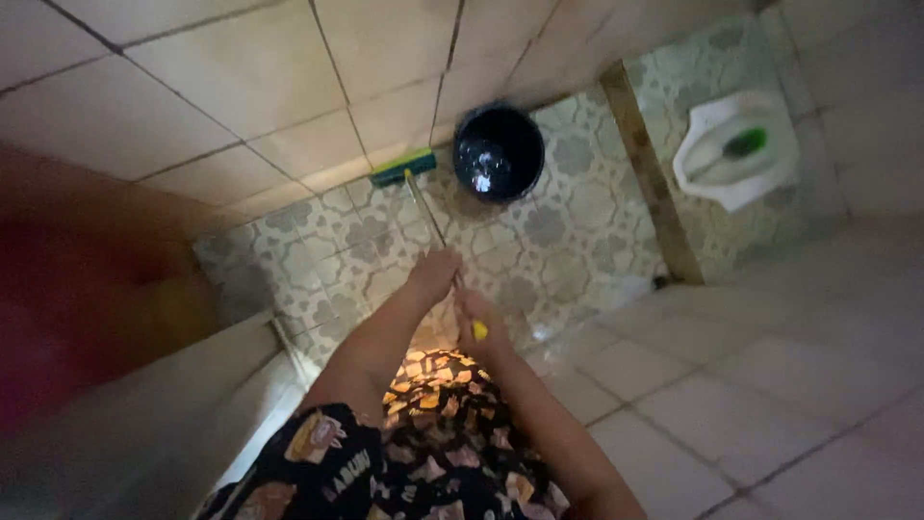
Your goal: The person mops a tiled bathroom floor using a long-handled mop and a black bucket of water. They repeatedly push water toward a squat toilet, then pour the remaining water from the bucket into the toilet.
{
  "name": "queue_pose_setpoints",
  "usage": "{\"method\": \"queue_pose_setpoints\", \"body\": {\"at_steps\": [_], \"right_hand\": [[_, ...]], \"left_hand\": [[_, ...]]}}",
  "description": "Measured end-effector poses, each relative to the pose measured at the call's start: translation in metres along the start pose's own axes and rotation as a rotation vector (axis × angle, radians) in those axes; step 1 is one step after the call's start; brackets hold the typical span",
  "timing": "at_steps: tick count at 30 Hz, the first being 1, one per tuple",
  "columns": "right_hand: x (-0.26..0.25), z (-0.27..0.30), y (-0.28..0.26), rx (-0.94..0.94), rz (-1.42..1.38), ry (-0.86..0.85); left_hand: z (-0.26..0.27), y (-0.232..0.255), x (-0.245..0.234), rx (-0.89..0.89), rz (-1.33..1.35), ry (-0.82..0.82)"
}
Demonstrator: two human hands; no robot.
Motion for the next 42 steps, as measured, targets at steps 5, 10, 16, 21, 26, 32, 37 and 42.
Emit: {"method": "queue_pose_setpoints", "body": {"at_steps": [5, 10, 16, 21, 26, 32, 37, 42], "right_hand": [[-0.01, 0.053, -0.021, 0.175, -0.155, 0.262], [-0.003, 0.056, -0.041, 0.18, -0.145, 0.326], [0.015, 0.021, 0.026, 0.27, -0.145, 0.443], [0.044, 0.105, 0.003, 0.219, -0.223, 0.478], [0.025, 0.091, -0.024, 0.111, -0.05, 0.415], [0.01, 0.106, -0.015, 0.153, -0.408, 0.496], [0.001, 0.153, -0.039, 0.157, 0.127, 0.649], [0.041, 0.098, 0.027, 0.191, -0.118, 0.4]], "left_hand": [[0.057, 0.033, 0.022, -0.352, 1.348, -0.063], [0.113, 0.075, -0.038, 0.029, 0.96, -0.205], [0.058, 0.037, -0.043, -0.19, 1.036, -0.012], [0.165, 0.097, -0.085, 0.19, 0.482, -0.175], [0.107, 0.051, -0.004, -0.178, 1.291, -0.023], [0.106, 0.091, -0.004, 0.165, 0.001, -0.249], [0.125, 0.103, 0.03, 0.212, 0.173, -0.393], [0.079, 0.04, 0.066, 0.067, 0.014, -0.332]]}}
Point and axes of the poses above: each hand's wrist, its own z-axis away from the middle knuckle, its own x-axis out of the palm, y = z × x, the point moved 8 cm from there along -z, towards the middle knuckle, and after that the axes turned 8 degrees about x, right-handed, at the moved point
